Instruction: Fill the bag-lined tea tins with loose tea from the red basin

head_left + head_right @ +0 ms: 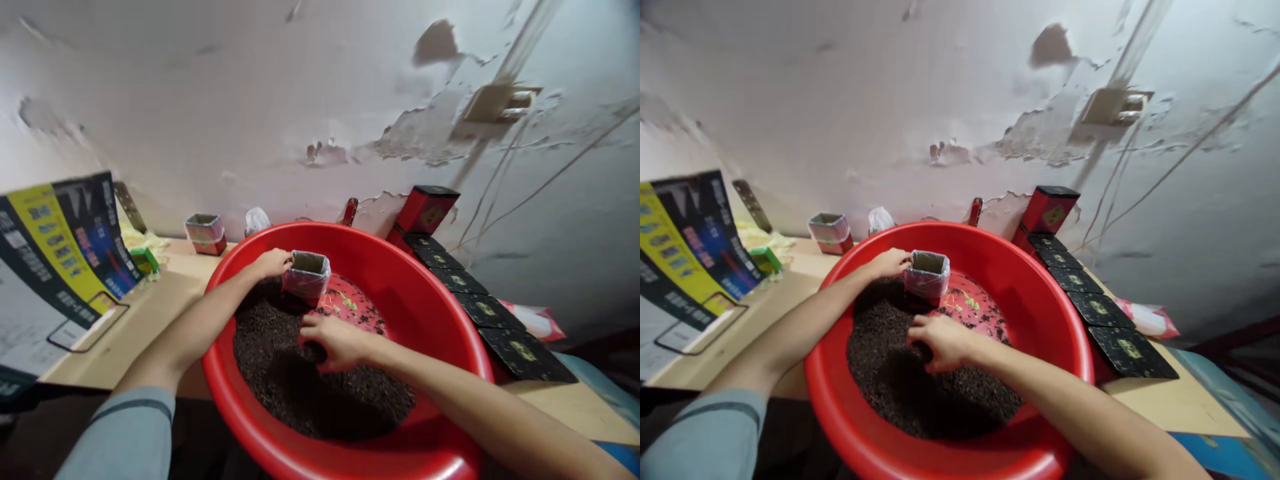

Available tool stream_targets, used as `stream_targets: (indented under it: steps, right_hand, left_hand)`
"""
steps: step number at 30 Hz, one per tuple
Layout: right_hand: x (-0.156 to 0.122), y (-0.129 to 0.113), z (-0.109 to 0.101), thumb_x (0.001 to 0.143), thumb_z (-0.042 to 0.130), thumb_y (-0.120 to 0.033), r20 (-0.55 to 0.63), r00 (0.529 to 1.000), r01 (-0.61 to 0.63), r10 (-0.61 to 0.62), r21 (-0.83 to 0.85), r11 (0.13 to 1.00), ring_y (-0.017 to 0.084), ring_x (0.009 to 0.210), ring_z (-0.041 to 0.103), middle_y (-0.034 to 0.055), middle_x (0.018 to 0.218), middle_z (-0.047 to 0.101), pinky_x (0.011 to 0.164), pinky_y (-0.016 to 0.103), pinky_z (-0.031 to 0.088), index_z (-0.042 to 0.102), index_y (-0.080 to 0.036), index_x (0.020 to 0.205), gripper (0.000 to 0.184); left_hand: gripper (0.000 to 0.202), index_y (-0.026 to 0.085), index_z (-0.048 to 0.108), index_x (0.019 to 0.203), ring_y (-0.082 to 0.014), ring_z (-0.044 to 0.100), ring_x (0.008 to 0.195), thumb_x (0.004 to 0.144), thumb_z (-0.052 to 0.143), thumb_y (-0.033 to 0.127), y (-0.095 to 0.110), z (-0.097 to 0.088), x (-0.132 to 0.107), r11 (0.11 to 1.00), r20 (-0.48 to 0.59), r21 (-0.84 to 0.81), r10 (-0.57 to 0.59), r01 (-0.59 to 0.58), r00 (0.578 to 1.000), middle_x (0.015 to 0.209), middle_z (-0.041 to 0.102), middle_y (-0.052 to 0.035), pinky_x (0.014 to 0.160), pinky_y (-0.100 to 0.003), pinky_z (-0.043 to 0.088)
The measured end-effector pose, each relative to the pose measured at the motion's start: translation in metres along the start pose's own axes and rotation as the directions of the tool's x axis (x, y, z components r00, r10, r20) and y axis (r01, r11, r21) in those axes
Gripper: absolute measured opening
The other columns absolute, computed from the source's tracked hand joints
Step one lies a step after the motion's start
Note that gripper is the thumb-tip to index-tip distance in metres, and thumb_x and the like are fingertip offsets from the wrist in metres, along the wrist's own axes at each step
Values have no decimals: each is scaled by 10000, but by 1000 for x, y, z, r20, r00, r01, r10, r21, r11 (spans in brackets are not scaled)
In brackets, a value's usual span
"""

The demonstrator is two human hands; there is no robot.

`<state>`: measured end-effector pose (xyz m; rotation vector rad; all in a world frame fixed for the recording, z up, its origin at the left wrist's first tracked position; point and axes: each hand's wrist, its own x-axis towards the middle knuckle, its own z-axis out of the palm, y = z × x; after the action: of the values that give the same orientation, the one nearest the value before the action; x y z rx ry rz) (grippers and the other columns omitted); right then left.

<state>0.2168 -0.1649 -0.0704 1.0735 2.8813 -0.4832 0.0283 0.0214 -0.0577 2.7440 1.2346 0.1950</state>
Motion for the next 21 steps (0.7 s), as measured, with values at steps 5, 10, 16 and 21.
stream_targets:
  steps: [5,10,16,21]
  right_hand:
    - [-1,22,-42,654,732,-140,-244,966,-49,88,162,986,196,963,596,50,1088,618,849,324,483,650,-203,1029,390]
    - [27,61,-78,645,725,-161,-414,899,-105,146,120,987,190,883,599,42,993,631,808,329,486,646,-200,976,342]
    - [75,94,-83,659,697,-146,-510,857,-69,74,29,997,220,976,641,64,1090,673,923,366,510,684,-199,1022,367]
    - [89,107,-66,685,722,-154,-465,882,-106,83,-24,994,276,1157,638,97,1299,641,1007,418,513,723,-218,1129,449]
  left_hand:
    - [303,219,733,1123,-205,709,1035,959,487,287,-5,5,5,999,1,31,-4,4,1000,1158,764,-77,856,-240,512]
    - [260,176,765,1030,-176,709,914,877,564,234,2,-10,-4,999,86,-9,41,-41,995,1023,785,-61,774,-210,492]
    - [296,156,781,1031,-209,716,851,790,632,244,8,-23,-12,1000,225,-9,13,-11,974,945,785,-75,712,-242,492]
    - [301,139,781,1032,-241,725,894,830,586,248,11,-24,-13,998,218,52,11,-23,976,1009,784,-112,725,-262,490]
